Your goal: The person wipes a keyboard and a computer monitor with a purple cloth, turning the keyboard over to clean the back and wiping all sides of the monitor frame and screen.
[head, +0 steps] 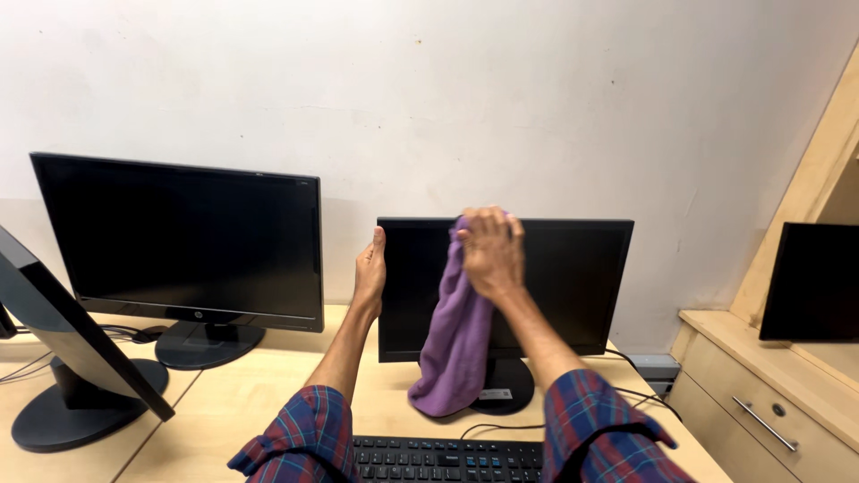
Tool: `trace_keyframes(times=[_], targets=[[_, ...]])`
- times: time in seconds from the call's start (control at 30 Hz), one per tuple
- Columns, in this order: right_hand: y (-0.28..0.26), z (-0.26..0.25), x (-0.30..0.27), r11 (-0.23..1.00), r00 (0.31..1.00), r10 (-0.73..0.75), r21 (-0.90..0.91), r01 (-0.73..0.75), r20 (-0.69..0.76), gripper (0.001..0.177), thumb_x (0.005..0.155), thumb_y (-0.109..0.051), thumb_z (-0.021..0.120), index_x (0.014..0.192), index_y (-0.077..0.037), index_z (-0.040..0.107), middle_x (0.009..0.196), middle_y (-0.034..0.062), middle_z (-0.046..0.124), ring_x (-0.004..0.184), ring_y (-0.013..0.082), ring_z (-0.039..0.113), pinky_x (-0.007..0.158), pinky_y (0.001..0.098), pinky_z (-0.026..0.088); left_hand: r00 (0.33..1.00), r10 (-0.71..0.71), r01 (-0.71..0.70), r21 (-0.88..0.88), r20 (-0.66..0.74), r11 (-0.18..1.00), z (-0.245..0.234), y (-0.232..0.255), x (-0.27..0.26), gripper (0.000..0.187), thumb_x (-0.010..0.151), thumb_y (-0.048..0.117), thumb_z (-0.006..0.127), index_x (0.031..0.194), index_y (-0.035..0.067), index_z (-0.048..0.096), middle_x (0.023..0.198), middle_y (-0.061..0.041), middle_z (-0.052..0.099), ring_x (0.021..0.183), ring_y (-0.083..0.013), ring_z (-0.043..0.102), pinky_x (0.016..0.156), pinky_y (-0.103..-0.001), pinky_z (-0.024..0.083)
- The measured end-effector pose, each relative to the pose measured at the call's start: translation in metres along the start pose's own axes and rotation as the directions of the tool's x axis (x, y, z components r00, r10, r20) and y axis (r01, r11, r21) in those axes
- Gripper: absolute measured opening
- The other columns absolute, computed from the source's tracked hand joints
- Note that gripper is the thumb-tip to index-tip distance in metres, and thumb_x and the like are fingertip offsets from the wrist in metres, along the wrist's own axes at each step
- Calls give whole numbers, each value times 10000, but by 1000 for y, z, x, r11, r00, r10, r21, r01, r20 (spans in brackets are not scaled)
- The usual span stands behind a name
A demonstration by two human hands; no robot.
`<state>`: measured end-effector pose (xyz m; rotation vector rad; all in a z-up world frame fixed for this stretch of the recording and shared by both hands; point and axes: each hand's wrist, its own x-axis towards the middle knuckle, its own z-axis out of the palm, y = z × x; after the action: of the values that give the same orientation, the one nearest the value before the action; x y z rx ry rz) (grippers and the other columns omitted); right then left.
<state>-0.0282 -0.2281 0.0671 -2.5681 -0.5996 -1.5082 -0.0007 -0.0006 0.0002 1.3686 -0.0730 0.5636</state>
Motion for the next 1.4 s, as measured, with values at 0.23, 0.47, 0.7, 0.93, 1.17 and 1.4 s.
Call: trace_keyframes(times=[0.23,0.47,0.7,0.93,1.17,1.4], targets=[[57,-21,-8,1000,1000,-8,-15,8,11,466,1093,-496,300,1363,-188,522,1202,70,596,1255,262,521,1132,519,291,999,-5,4,18,37,1000,0,8,-1,620,956,750,438,683,193,417,664,90,226,651,-74,296,768,-322,378],[118,-37,-24,993,991,115,-29,-113,63,502,1087,-469,292,1454,-171,462,1407,90,545,1416,266,415,1136,560,246,998,-11,7,60,56,998,-1,6,1,645,953,783,427,657,212,373,627,90,188,578,-85,277,767,-230,428],[110,-4,-22,910,923,380,154,-384,54,719,1065,-488,259,1607,-18,211,1675,227,143,1563,352,58,1232,526,50,999,14,-17,50,53,999,-5,10,-10,635,928,783,405,649,219,321,624,100,173,568,-86,206,635,-267,420],[36,15,2,926,929,355,99,-365,108,755,1069,-553,226,1595,-13,195,1693,205,126,1582,336,3,1256,526,-12,999,46,-47,42,23,998,-3,3,-4,646,953,783,414,657,220,297,635,87,171,581,-89,213,681,-238,436],[-69,9,10,986,995,-10,164,-7,102,569,1073,-470,399,1508,-103,377,1545,124,403,1543,293,242,1259,526,82,998,46,-45,-18,42,999,-1,4,-4,608,952,726,436,664,198,344,658,80,193,605,-89,206,541,-328,211],[-81,4,-2,953,957,-272,107,282,-100,635,1011,-376,600,1579,-232,355,1638,70,359,1538,226,273,1233,478,161,973,209,-199,-104,101,975,-13,-10,-2,605,1037,640,495,1233,108,706,1219,-7,696,1165,-83,597,991,-273,438]])
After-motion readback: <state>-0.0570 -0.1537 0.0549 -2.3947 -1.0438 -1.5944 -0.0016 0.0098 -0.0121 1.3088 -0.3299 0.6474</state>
